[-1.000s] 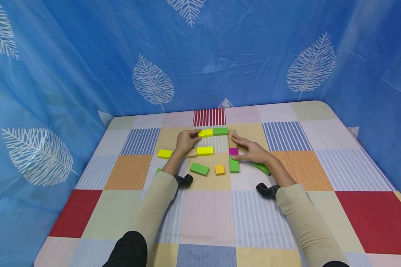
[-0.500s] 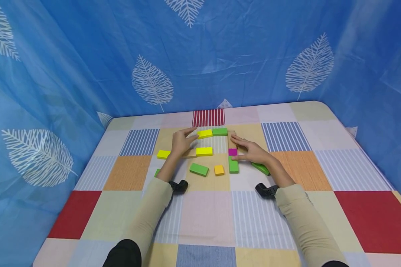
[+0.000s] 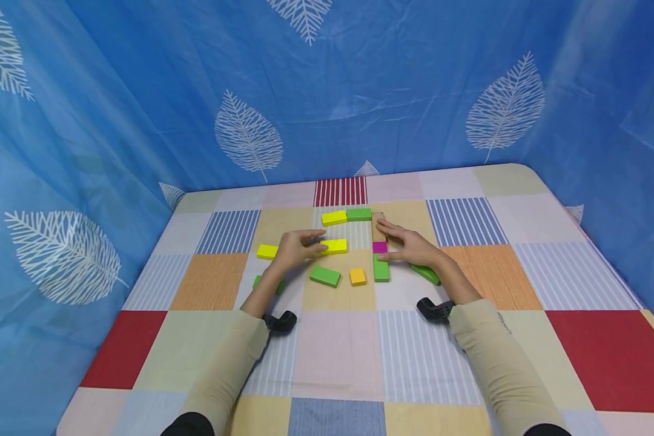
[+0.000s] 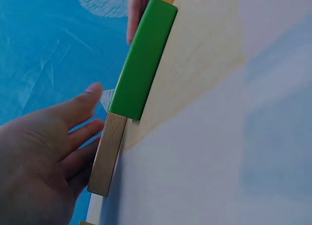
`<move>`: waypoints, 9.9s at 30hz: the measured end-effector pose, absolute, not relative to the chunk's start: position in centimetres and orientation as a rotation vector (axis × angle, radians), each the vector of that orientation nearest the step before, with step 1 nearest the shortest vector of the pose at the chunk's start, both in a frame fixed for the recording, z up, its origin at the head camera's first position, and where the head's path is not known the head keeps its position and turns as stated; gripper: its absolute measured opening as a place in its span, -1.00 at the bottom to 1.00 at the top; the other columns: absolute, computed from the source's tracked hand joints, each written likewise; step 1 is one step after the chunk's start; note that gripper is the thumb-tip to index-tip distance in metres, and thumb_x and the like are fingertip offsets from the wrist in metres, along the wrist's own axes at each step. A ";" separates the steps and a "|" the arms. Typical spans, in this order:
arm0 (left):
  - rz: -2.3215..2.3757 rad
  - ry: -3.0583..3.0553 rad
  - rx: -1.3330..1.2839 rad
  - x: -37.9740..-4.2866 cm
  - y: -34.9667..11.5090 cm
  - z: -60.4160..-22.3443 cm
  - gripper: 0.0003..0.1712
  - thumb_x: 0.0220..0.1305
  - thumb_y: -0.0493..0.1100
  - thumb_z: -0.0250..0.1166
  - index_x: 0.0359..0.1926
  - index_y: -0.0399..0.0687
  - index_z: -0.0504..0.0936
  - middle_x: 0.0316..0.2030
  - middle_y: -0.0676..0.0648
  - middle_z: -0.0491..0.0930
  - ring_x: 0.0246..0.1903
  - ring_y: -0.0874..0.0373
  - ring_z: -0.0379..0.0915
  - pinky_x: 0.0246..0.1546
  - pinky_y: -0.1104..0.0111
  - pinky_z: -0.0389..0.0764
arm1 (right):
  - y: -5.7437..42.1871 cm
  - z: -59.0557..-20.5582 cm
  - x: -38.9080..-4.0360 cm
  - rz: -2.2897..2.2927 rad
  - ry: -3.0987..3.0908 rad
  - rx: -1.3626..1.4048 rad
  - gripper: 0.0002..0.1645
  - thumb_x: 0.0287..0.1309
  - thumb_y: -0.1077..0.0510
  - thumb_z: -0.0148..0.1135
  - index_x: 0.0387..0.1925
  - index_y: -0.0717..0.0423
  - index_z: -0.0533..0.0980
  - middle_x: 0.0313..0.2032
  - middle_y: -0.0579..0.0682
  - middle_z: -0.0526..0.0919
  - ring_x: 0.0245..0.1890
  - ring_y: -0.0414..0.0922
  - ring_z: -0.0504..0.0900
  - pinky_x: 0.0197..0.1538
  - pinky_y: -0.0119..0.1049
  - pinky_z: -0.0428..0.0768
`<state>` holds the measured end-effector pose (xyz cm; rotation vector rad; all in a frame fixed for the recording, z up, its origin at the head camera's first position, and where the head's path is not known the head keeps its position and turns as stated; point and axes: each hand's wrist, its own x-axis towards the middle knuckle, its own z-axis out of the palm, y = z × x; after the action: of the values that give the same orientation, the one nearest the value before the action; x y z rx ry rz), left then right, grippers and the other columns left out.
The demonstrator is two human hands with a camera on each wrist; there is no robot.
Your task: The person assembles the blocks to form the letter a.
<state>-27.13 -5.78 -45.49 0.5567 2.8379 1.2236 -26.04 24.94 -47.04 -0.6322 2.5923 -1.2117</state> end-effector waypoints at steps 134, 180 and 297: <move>0.960 2.914 0.745 -25.4 -5.6 -46.2 -0.56 0.11 -0.02 0.34 0.05 0.06 0.60 -0.02 0.03 0.59 -0.12 0.24 0.49 -0.06 0.42 0.50 | 24.8 -47.1 -26.0 -1.191 2.618 -0.602 0.04 -0.06 -0.19 0.36 0.40 -0.15 0.07 0.42 -0.17 -0.09 0.40 0.02 -0.18 0.31 0.20 -0.12; 1.082 2.728 1.202 -21.3 -2.6 -45.6 -0.47 0.07 0.07 0.35 0.06 -0.06 0.58 -0.03 0.06 0.59 0.04 0.27 0.43 0.09 0.51 0.37 | 24.6 -47.0 -26.0 -1.179 2.619 -0.648 0.01 -0.03 -0.15 0.35 0.40 -0.12 0.07 0.42 -0.11 -0.09 0.39 0.04 -0.16 0.30 0.22 -0.12; 1.026 2.935 0.696 -21.2 -14.3 -45.6 -0.39 -0.03 -0.04 0.45 0.10 -0.06 0.54 0.03 -0.06 0.55 0.07 0.06 0.43 0.08 0.24 0.44 | 24.9 -46.7 -25.8 -1.158 2.621 -0.648 0.03 -0.02 -0.16 0.34 0.41 -0.09 0.04 0.42 -0.08 -0.09 0.39 0.12 -0.16 0.28 0.27 -0.11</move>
<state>-21.21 -14.27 -45.62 0.6958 2.9348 1.0258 -25.84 24.87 -46.74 -0.6484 2.6206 -1.1582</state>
